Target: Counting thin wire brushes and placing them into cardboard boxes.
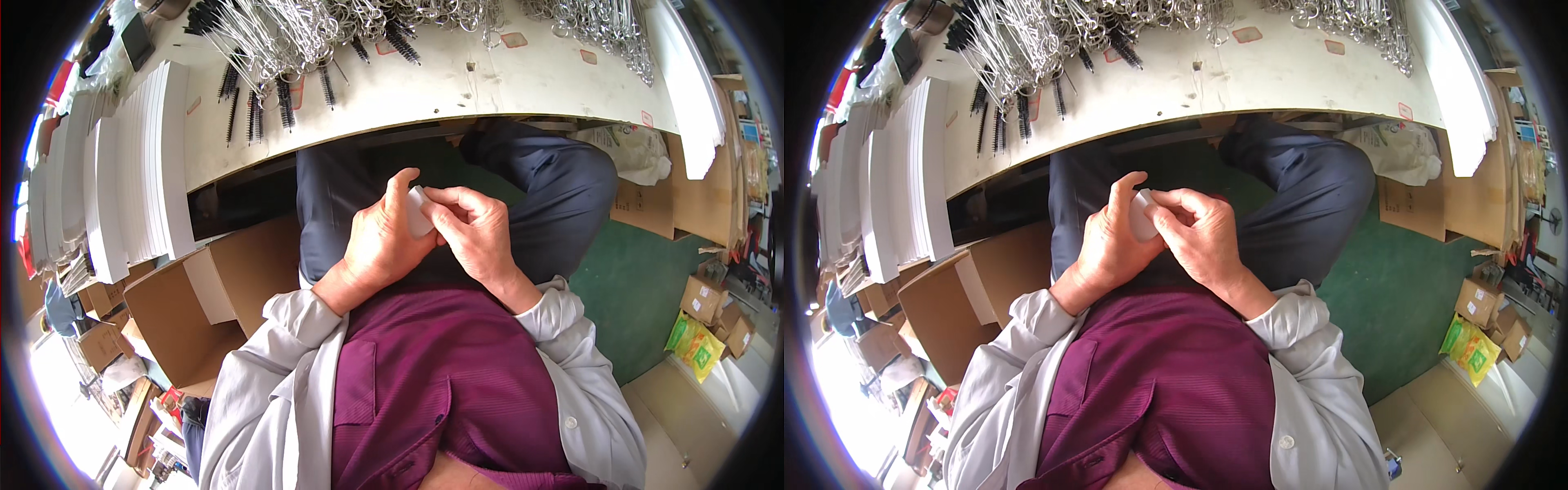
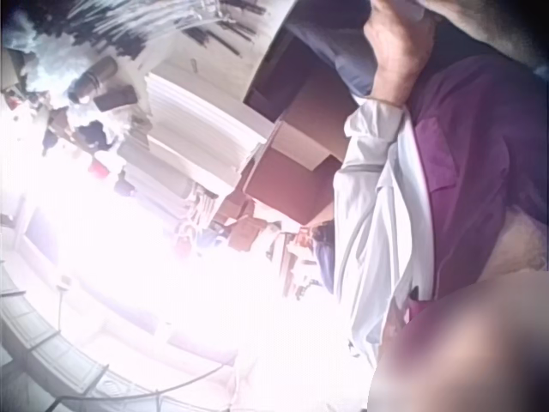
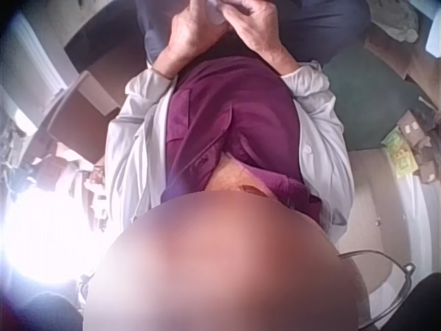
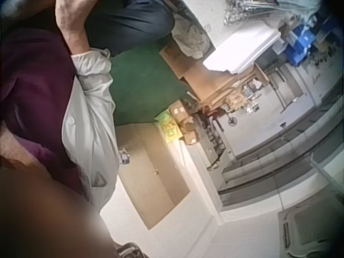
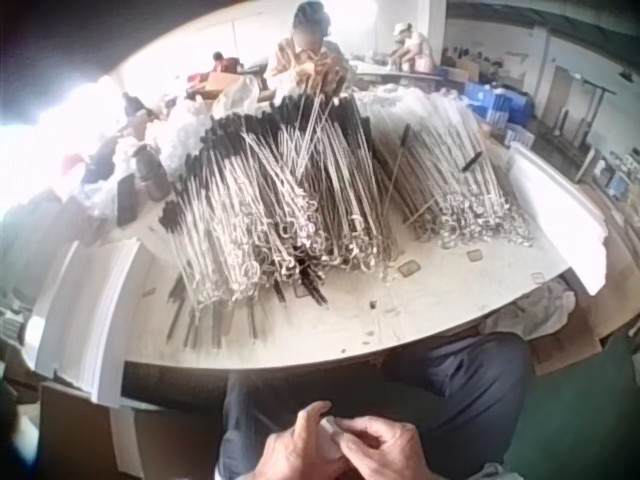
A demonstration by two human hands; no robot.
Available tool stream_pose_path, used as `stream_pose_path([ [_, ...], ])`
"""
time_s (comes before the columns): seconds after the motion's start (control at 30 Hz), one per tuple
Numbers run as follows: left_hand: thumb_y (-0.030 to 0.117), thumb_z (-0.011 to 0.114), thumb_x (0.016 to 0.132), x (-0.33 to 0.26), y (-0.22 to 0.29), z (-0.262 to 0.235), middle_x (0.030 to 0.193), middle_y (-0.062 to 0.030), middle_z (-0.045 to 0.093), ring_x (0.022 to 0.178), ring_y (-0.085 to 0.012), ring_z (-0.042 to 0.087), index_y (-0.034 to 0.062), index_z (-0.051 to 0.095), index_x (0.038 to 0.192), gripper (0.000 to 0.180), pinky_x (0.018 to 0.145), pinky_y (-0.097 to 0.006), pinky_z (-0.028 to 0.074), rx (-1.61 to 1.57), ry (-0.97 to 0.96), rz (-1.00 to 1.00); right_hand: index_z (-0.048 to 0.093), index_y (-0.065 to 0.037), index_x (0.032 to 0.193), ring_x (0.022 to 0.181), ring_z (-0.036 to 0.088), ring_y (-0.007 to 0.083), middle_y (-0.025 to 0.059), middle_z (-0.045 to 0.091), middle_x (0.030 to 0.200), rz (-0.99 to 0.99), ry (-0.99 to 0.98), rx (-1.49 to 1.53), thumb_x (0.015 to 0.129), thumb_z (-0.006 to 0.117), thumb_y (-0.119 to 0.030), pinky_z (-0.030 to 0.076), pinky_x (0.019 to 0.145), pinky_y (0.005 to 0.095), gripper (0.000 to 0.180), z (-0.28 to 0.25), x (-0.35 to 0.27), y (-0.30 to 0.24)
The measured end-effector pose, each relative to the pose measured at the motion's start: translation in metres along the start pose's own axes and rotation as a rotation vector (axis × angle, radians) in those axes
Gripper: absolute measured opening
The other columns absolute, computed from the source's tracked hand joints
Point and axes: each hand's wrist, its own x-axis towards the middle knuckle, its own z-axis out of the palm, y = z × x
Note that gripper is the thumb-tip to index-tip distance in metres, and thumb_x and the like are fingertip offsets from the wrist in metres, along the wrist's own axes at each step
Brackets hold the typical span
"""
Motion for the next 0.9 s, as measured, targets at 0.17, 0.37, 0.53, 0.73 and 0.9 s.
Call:
stream_pose_path([
  [0.17, 0.023, 0.088, 0.075, 0.0, -0.002, 0.002, 0.096, -0.0194, 0.074, 0.086, -0.0356, 0.076, 0.0022, 0.046, 0.135, 0.075, 0.071, -0.044, 0.062, 0.073, 0.036, 0.013, 0.07, 0.005, 0.106, 0.082, 0.07, 0.0087, 0.0098, 0.077, 0.091, -0.037, 0.015, 0.049, 0.095, 0.074, -0.005, 0.058, 0.074, 0.0255, 0.015, 0.008, 0.008, 0.012],
  [0.37, 0.022, 0.088, 0.073, 0.0, -0.002, 0.005, 0.096, -0.0194, 0.072, 0.084, -0.035, 0.075, 0.0004, 0.054, 0.125, 0.065, 0.069, -0.042, 0.062, 0.063, 0.136, 0.103, 0.066, 0.004, 0.102, 0.082, 0.069, 0.0086, 0.0105, 0.076, 0.088, 0.017, 0.019, 0.116, 0.097, 0.074, -0.009, 0.057, 0.074, 0.0256, 0.016, 0.007, 0.007, 0.008],
  [0.53, 0.021, 0.086, 0.074, 0.001, -0.004, 0.006, 0.09, -0.0179, 0.07, 0.079, -0.0347, 0.074, -0.0007, 0.058, 0.113, 0.052, 0.066, -0.043, 0.061, 0.092, 0.127, 0.123, 0.067, 0.003, 0.1, 0.073, 0.066, 0.0061, 0.0086, 0.075, 0.082, -0.019, 0.041, 0.071, 0.097, 0.074, -0.01, 0.054, 0.064, 0.0232, 0.015, 0.006, 0.011, 0.014],
  [0.73, 0.022, 0.083, 0.076, -0.005, -0.01, 0.008, 0.096, -0.018, 0.071, 0.084, -0.0359, 0.074, -0.0003, 0.061, 0.112, 0.048, 0.07, -0.043, 0.061, 0.107, 0.057, 0.062, 0.067, 0.002, 0.096, 0.053, 0.057, 0.0042, 0.0044, 0.069, 0.073, 0.133, 0.004, 0.127, 0.098, 0.071, -0.011, 0.043, 0.046, 0.0209, 0.013, -0.002, 0.012, 0.008],
  [0.9, 0.022, 0.083, 0.076, -0.009, -0.011, 0.009, 0.103, -0.0173, 0.072, 0.09, -0.036, 0.074, 0.0008, 0.063, 0.115, 0.049, 0.075, -0.043, 0.061, 0.089, 0.051, 0.026, 0.067, 0.002, 0.092, 0.049, 0.055, 0.0046, 0.004, 0.067, 0.068, 0.148, 0.019, 0.061, 0.098, 0.072, -0.012, 0.041, 0.044, 0.0215, 0.016, -0.006, 0.011, 0.008],
])
